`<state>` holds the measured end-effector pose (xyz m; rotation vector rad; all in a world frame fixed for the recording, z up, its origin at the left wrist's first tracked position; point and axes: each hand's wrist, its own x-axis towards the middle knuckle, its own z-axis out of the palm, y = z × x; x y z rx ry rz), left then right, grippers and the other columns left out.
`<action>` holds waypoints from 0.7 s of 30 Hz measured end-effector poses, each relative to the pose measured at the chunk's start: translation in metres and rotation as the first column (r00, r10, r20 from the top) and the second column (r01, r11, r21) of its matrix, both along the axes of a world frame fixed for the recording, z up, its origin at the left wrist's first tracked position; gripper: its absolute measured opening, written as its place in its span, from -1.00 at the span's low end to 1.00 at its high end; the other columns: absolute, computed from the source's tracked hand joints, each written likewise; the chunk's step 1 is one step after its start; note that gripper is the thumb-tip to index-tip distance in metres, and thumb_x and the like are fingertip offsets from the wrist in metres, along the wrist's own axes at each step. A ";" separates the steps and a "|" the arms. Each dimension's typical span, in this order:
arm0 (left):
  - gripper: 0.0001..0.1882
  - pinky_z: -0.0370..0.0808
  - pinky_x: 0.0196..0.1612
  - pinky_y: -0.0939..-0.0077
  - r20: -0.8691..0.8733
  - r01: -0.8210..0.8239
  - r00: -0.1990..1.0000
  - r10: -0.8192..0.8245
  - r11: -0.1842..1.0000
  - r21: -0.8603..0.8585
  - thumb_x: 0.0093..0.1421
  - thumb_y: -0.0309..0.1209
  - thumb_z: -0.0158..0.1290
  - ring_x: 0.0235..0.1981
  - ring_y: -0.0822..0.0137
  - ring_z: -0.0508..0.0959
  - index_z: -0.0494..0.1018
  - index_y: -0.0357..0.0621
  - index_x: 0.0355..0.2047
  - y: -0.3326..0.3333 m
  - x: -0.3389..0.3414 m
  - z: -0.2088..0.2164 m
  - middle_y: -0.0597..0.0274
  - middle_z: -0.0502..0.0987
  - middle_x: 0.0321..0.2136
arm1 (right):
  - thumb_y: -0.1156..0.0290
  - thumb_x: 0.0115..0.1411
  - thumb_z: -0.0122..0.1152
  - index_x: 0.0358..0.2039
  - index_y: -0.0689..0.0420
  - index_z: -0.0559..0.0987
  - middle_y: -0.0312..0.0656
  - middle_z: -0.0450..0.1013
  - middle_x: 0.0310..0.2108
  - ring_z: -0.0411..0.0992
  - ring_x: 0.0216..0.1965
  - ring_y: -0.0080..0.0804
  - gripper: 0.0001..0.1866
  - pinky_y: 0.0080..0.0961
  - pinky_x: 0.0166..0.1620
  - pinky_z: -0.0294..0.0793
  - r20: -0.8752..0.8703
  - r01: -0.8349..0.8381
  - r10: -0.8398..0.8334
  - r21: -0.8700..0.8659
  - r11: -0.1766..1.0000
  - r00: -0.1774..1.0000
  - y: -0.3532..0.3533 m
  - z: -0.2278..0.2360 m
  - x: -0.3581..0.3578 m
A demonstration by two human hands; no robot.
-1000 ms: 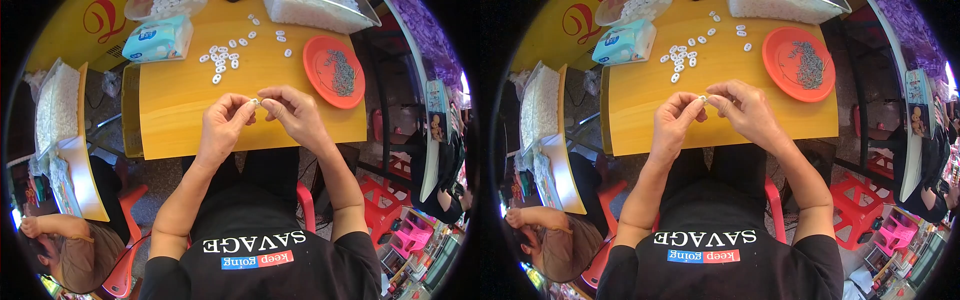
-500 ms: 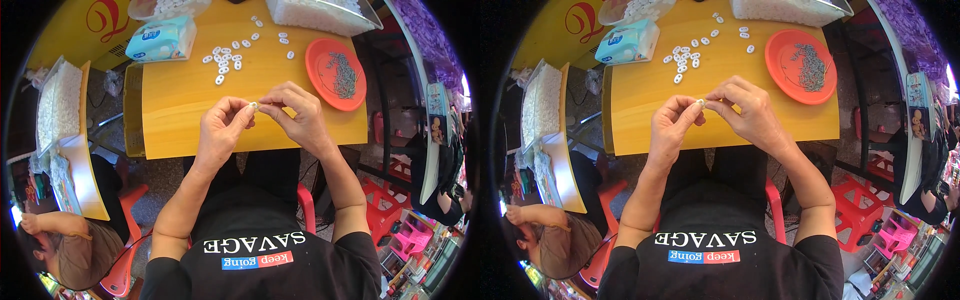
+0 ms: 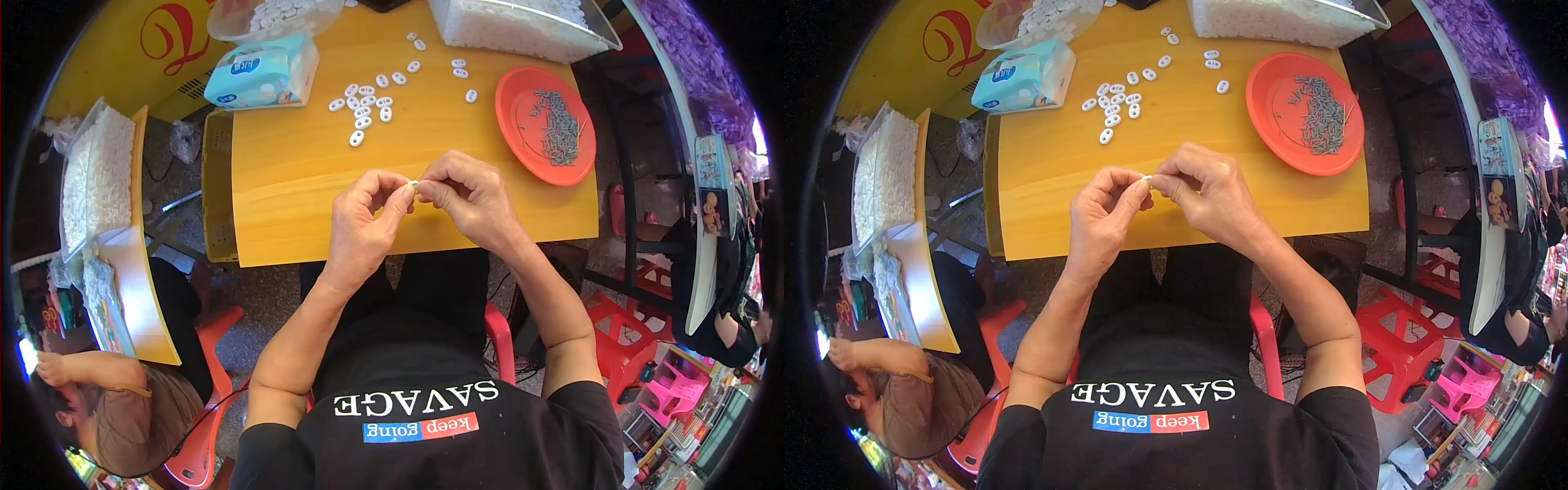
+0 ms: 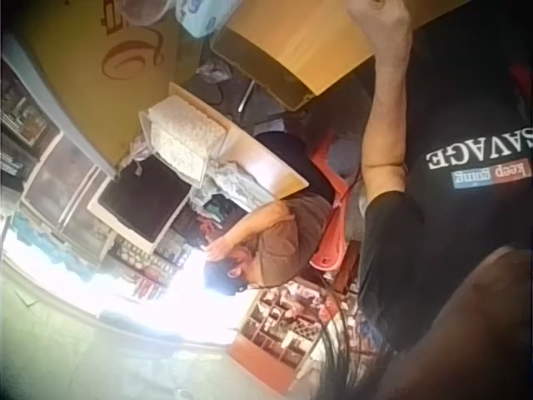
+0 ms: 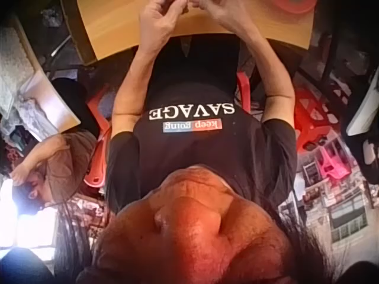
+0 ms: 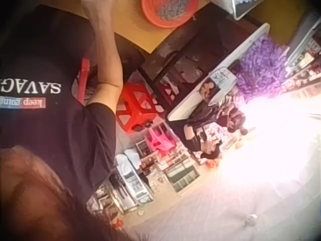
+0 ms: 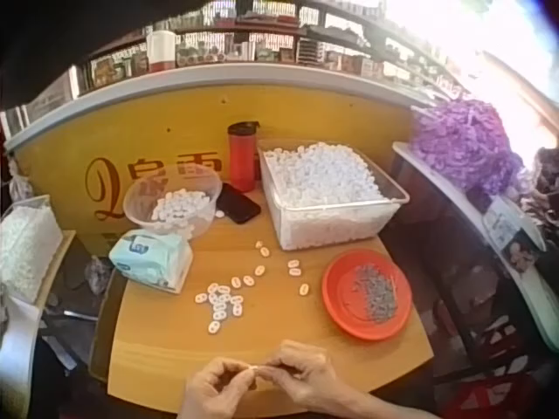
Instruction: Assembling small plastic fasteners by manually inserting metal pins.
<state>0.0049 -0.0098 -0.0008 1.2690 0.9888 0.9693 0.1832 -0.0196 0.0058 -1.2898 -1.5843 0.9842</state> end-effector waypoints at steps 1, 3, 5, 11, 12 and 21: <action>-0.88 0.46 -0.32 0.67 -0.012 0.010 1.000 -0.010 1.000 -0.026 0.27 -0.49 0.10 -0.44 0.57 0.51 0.47 -0.34 -0.33 0.001 -0.003 -0.002 0.30 0.54 -0.48 | 0.54 0.14 0.29 -0.41 0.29 0.57 -0.19 0.48 -0.47 0.43 -0.48 -0.48 -0.91 -0.52 -0.39 0.42 -0.028 0.016 -0.019 -0.084 0.996 0.999 0.000 -0.005 -0.001; -0.87 0.46 -0.32 0.67 0.027 0.025 0.999 -0.023 0.996 -0.081 0.27 -0.48 0.10 -0.43 0.57 0.52 0.48 -0.33 -0.33 0.005 -0.006 -0.004 0.30 0.54 -0.48 | 0.53 0.14 0.29 -0.40 0.29 0.58 -0.20 0.48 -0.47 0.42 -0.49 -0.50 -0.91 -0.54 -0.39 0.42 -0.056 0.031 -0.041 -0.168 0.985 0.998 0.001 -0.007 0.000; -0.87 0.47 -0.31 0.67 0.066 0.038 0.997 -0.030 0.990 -0.138 0.27 -0.47 0.10 -0.43 0.56 0.52 0.48 -0.32 -0.32 0.007 -0.009 -0.005 0.30 0.54 -0.48 | 0.52 0.13 0.31 -0.33 0.28 0.59 -0.18 0.50 -0.43 0.44 -0.49 -0.50 -0.88 -0.55 -0.39 0.44 -0.025 -0.014 0.009 -0.196 0.981 1.000 0.004 -0.001 0.005; -0.84 0.48 -0.30 0.66 0.117 0.016 0.993 0.005 0.984 -0.176 0.28 -0.42 0.12 -0.44 0.56 0.52 0.49 -0.31 -0.29 0.010 -0.015 -0.001 0.32 0.53 -0.47 | 0.64 0.09 0.30 -0.27 0.28 0.59 -0.18 0.53 -0.34 0.53 -0.30 -0.45 -0.84 -0.54 -0.23 0.54 0.078 -0.030 0.015 0.199 0.980 0.997 0.008 0.020 0.000; -0.83 0.48 -0.30 0.66 0.114 0.024 0.993 -0.005 0.985 -0.169 0.28 -0.41 0.13 -0.43 0.56 0.52 0.49 -0.31 -0.29 0.009 -0.015 0.000 0.32 0.53 -0.47 | 0.64 0.08 0.31 -0.27 0.28 0.59 -0.16 0.54 -0.35 0.53 -0.31 -0.42 -0.82 -0.54 -0.24 0.54 0.128 -0.061 0.030 0.245 0.968 0.991 0.009 0.021 -0.001; -0.85 0.45 -0.29 0.66 0.073 0.000 0.997 0.010 0.992 -0.129 0.27 -0.44 0.12 -0.42 0.55 0.51 0.48 -0.30 -0.29 0.003 -0.013 0.006 0.31 0.53 -0.47 | 0.65 0.14 0.26 -0.16 0.28 0.55 -0.25 0.49 -0.39 0.47 -0.34 -0.56 -0.77 -0.59 -0.25 0.49 -0.009 0.010 -0.008 0.160 0.987 1.000 0.002 0.012 -0.016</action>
